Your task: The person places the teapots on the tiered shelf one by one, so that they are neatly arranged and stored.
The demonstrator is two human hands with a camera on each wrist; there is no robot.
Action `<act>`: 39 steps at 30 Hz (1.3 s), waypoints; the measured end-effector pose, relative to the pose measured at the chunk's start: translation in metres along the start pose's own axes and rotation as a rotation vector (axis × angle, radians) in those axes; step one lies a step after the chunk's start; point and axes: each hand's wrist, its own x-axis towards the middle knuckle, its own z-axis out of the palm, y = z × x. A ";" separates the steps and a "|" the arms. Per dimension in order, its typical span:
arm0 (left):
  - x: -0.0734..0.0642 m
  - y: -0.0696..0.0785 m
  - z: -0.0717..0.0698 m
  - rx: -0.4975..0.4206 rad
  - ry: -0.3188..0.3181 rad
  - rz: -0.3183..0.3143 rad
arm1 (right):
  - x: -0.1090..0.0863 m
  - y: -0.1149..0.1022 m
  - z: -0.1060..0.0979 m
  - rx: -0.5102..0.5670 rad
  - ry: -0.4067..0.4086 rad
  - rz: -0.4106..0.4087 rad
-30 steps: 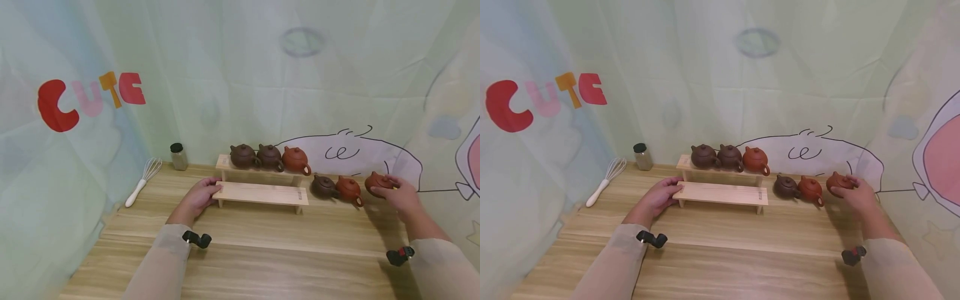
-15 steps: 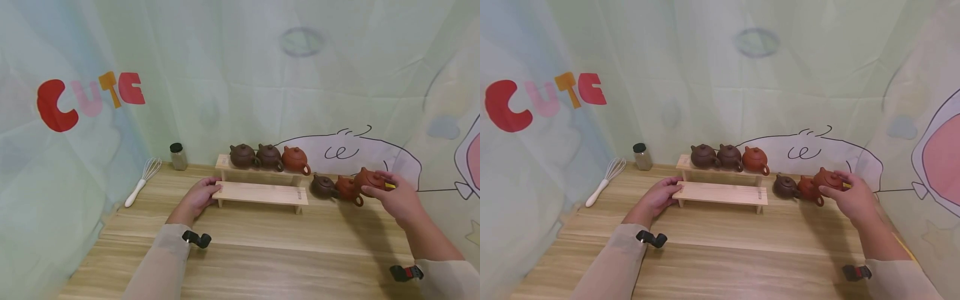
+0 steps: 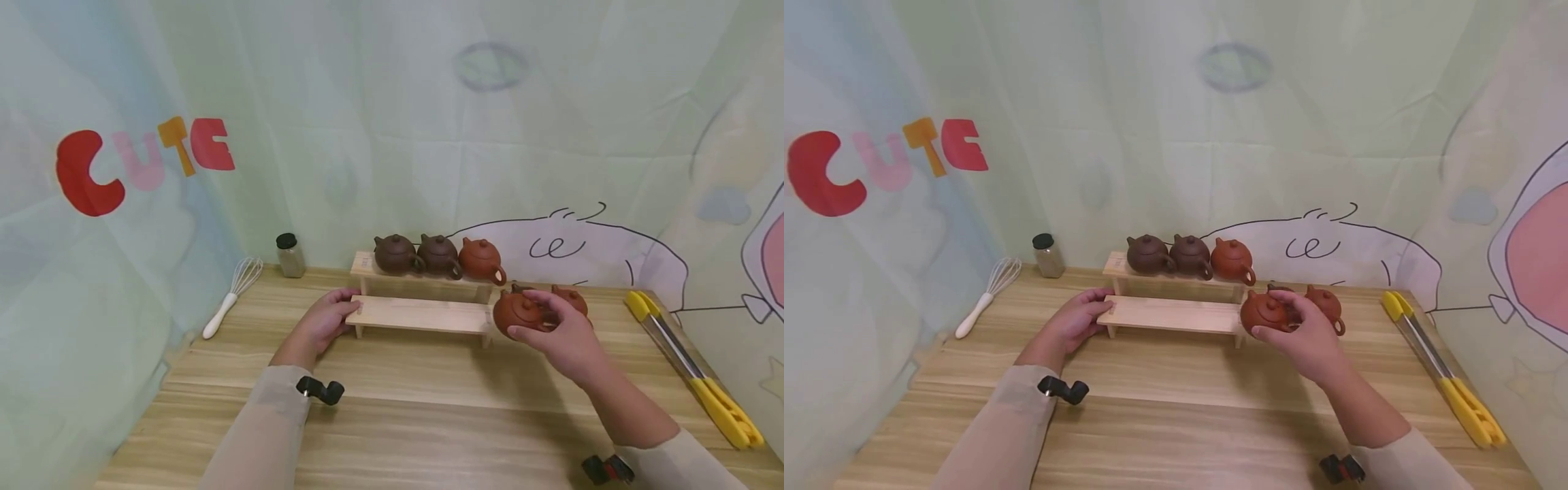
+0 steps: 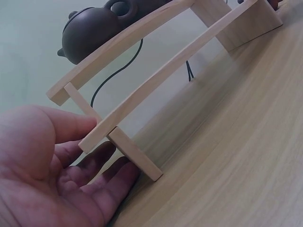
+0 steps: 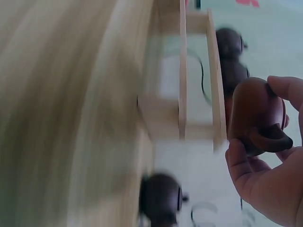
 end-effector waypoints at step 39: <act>-0.004 0.003 -0.001 0.003 -0.017 0.005 | 0.072 -0.088 0.167 0.140 -0.123 -0.189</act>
